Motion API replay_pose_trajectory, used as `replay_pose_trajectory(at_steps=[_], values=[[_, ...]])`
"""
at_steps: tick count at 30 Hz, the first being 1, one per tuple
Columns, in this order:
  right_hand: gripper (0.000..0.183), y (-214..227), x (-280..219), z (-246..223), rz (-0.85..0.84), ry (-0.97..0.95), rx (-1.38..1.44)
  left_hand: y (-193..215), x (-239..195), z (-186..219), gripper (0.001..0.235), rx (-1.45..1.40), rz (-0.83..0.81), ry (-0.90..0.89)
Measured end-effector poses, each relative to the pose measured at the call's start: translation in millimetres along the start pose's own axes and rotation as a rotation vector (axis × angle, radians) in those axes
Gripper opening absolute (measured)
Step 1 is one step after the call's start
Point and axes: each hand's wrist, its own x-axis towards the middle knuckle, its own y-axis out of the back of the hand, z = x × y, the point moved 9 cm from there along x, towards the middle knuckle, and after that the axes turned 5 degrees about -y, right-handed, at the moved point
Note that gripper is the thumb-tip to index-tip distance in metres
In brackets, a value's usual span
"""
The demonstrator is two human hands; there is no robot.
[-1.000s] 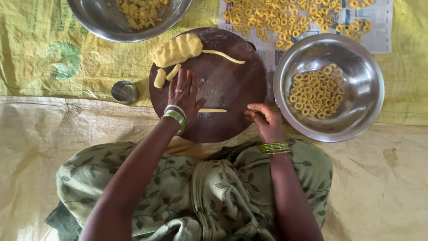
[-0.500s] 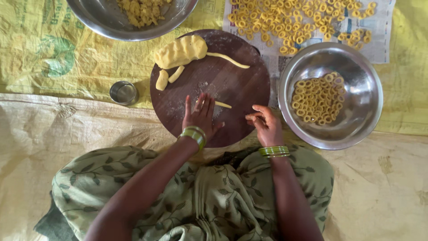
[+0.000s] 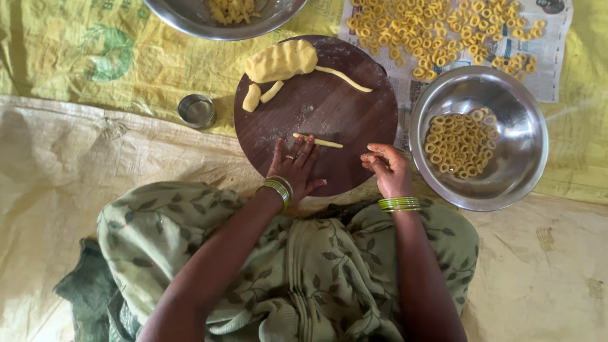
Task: The person sits on the floor and shapes small pieces of yellow dough into thin ropes, then forms them into rings. The finished rings are placed into a metal bowl. The person repeatedly rolls, cuts, and shapes dough pieces by hand on a wooden board.
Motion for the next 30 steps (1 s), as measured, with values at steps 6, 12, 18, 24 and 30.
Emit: replay_pose_trajectory(at_steps=[6, 12, 18, 24, 30], values=[[0.029, 10, -17, 8, 0.063, -0.026, -0.194, 60, -35, -14, 0.053, -0.178, 0.262, 0.087], [0.023, -3, -31, 0, 0.05, -0.022, -0.229, 105, -85, -62, 0.024, -0.459, 0.722, 0.217], [0.02, -42, -52, -38, 0.031, 0.212, -0.358, 83, -97, -101, 0.028, -1.404, 1.008, 0.102], [0.051, -128, -75, -43, -0.45, 0.647, -1.252, 56, -74, -118, 0.044, -1.853, 1.175, -0.007], [0.091, -159, -16, -17, -0.421, 0.577, -1.48, 38, -59, -114, 0.041, -2.073, 1.214, 0.058]])
